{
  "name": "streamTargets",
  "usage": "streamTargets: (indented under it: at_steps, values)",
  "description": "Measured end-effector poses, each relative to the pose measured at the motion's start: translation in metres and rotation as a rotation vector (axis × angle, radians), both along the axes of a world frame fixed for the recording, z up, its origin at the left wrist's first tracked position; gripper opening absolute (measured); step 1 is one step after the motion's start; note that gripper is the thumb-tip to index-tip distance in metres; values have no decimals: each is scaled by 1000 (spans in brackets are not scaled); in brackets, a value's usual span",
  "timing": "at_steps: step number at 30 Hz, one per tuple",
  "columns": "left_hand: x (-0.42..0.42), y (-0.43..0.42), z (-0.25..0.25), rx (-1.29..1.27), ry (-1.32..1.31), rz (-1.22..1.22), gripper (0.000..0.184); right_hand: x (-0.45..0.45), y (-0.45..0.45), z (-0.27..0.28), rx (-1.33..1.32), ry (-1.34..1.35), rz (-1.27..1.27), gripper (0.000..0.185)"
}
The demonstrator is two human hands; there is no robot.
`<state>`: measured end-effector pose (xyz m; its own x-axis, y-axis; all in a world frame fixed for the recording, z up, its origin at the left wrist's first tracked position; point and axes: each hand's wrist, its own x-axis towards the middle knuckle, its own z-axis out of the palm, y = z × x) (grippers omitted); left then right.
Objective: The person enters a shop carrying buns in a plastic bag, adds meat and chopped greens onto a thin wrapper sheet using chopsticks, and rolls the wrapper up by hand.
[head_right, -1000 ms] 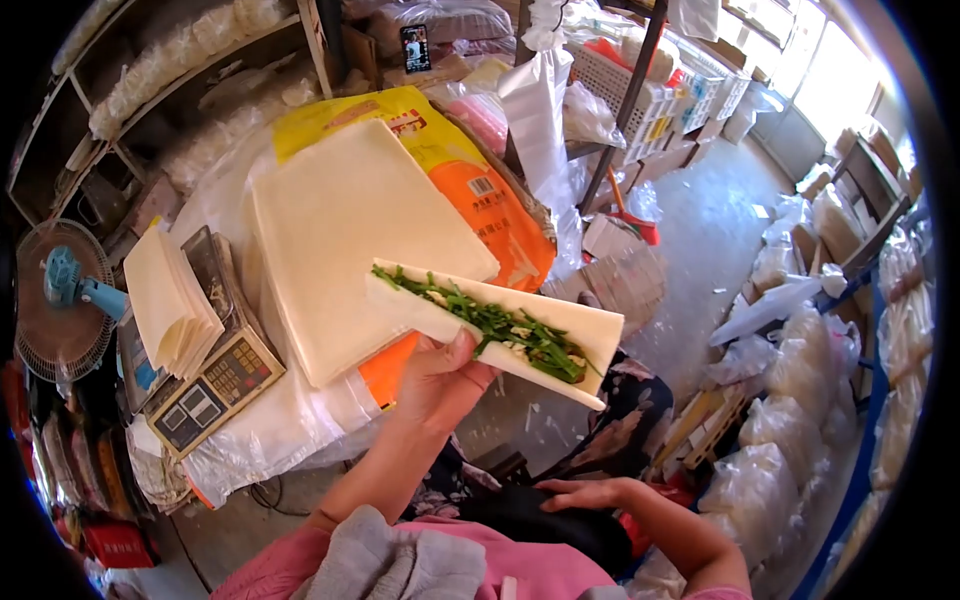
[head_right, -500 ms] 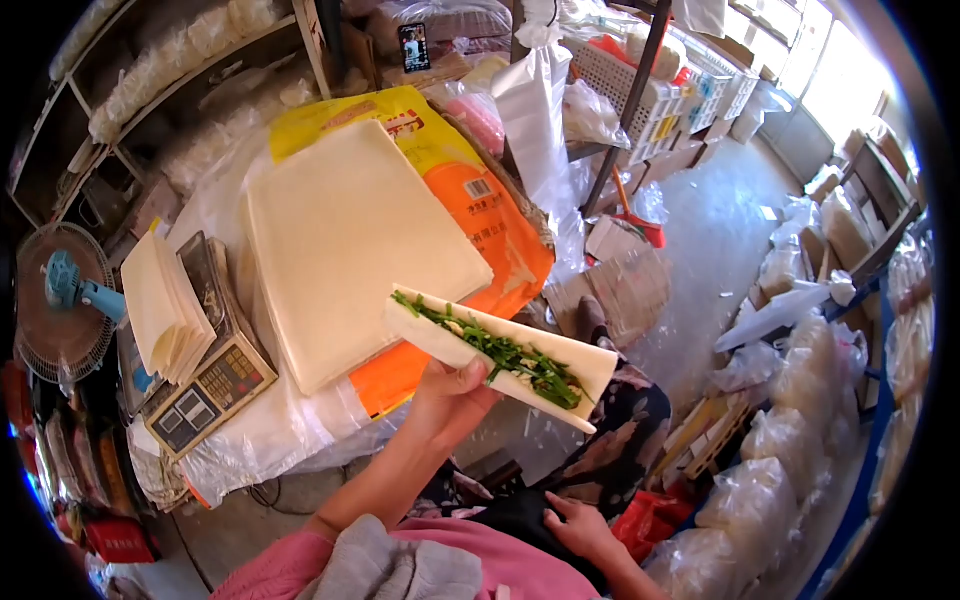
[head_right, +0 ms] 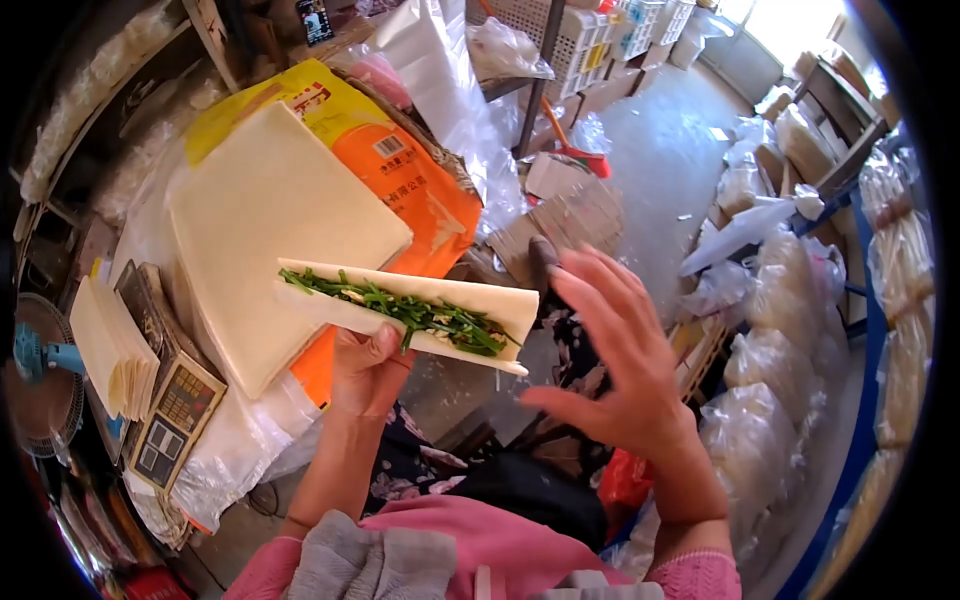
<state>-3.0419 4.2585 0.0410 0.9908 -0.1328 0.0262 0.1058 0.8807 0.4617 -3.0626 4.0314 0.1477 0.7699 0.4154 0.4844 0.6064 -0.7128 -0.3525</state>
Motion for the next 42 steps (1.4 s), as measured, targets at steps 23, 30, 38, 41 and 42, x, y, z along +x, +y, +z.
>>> streamTargets:
  at_steps: [23,30,38,41,42]
  values:
    - [3,-21,14,-44,-297,132,62,30,13,-13,21,366,113,63]
    - [-11,-33,36,155,-492,309,34,31,5,-30,172,430,78,52]
    - [-31,-26,70,45,-700,353,30,26,13,0,105,91,258,33]
    - [-42,1,114,43,-770,202,10,17,23,18,189,-46,277,21]
    - [-42,-6,114,45,-862,263,12,12,29,23,220,-55,268,20]
